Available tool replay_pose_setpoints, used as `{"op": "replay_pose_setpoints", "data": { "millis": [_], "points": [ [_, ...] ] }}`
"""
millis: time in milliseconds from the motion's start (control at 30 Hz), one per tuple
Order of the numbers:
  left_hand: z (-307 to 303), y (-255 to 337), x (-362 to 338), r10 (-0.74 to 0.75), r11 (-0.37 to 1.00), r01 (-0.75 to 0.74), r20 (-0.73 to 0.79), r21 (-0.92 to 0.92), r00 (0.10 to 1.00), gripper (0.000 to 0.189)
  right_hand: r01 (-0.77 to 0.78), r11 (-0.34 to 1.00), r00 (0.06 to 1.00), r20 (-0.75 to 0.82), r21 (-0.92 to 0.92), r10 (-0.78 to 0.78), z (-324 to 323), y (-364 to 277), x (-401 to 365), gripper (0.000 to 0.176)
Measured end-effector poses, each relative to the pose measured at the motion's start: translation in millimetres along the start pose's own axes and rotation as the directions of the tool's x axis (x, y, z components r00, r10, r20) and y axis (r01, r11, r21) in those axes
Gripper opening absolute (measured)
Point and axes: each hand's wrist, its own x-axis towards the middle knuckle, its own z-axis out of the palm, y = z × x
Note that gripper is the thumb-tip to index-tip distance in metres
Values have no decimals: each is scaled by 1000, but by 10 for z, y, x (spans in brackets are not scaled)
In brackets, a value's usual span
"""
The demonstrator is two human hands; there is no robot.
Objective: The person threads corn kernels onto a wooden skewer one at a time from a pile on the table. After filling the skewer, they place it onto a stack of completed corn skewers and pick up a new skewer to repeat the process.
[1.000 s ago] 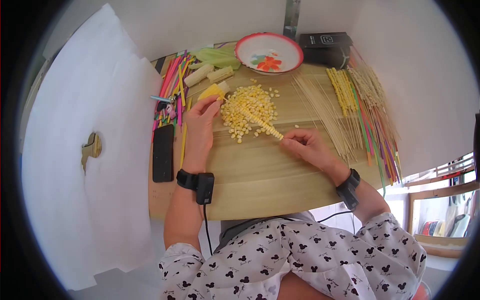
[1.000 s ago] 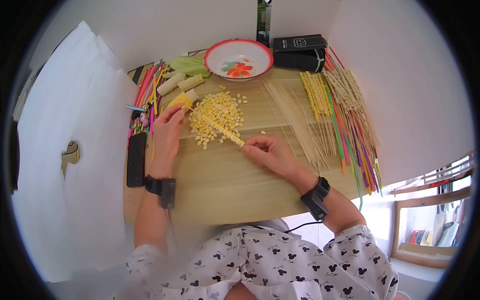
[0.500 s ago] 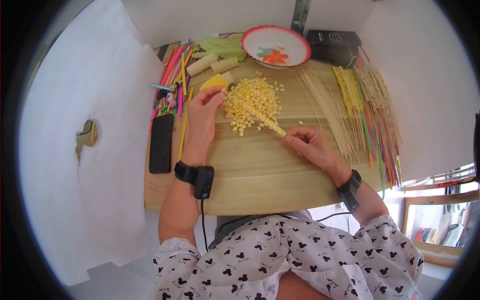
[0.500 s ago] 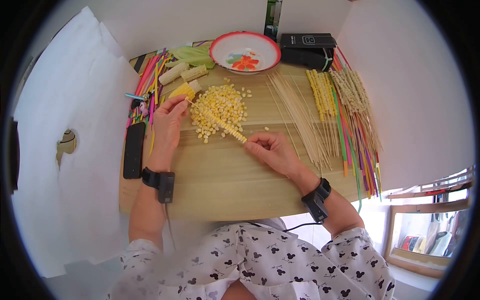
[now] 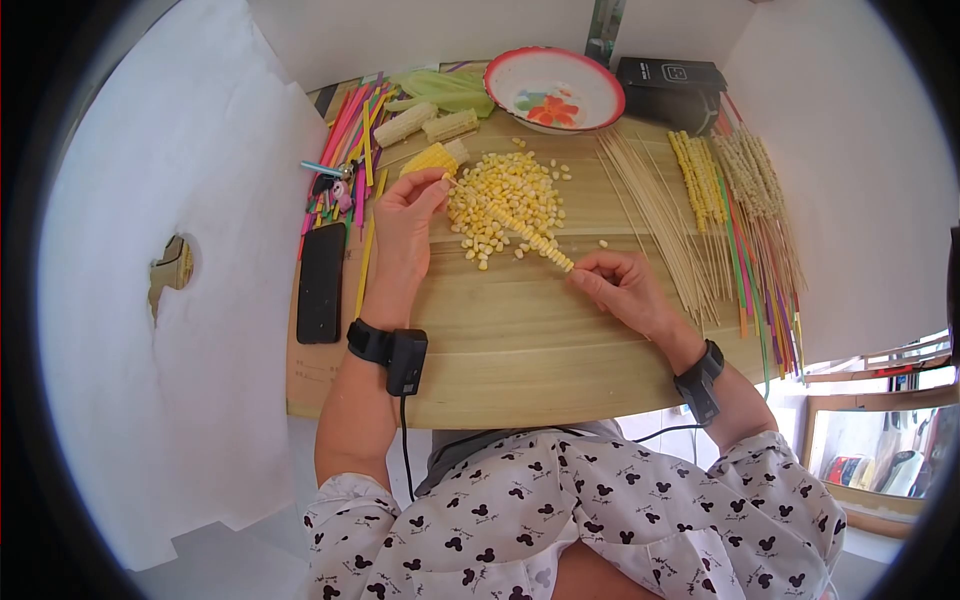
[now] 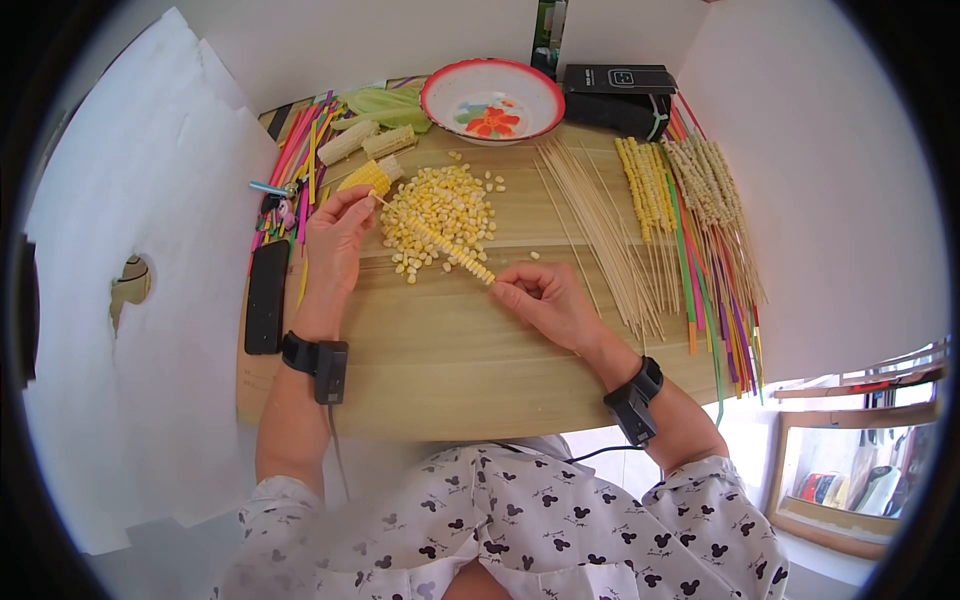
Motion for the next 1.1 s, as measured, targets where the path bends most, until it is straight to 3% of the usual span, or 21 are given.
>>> {"op": "replay_pose_setpoints", "data": {
  "millis": [167, 433, 667, 767, 833, 900, 967, 1033, 1100],
  "points": [
    [3, 1, -6, 14, 1000, -14, -4, 13, 1000, 19, -14, 1000, 1000, -5, -22, 14, -6, 8, -3, 15],
    [69, 46, -40, 179, 963, -173, -8, 208, 984, 15, -3, 999, 1000, -5, -37, 2, -8, 4, -12, 14],
    [89, 48, -67, 209, 927, -200, 7, 318, 978, 16, 47, 997, 999, -18, -57, -48, -17, -60, -32, 14],
    [105, 81, -107, 239, 875, -226, 23, 429, 971, 16, 40, 998, 999, -8, -50, -40, -19, 3, -20, 14],
    [134, 97, -124, 324, 751, -274, 26, 600, 946, 15, 48, 995, 999, -20, -83, -50, -36, 104, -3, 13],
    [125, 75, -123, 328, 779, -287, 27, 558, 944, 16, 66, 993, 998, -13, -102, -67, -31, 29, -32, 17],
    [183, 156, -173, 279, 772, -231, 10, 592, 960, 16, 221, 943, 974, 0, -250, -228, -70, 223, 27, 21],
    [135, 91, -124, 314, 756, -274, 38, 595, 949, 18, 334, 922, 940, 5, -196, -340, -89, 137, -11, 16],
    [157, 67, -117, 312, 768, -271, 30, 580, 950, 17, 326, 942, 945, 15, -85, -326, -100, 196, 0, 17]
  ]
}}
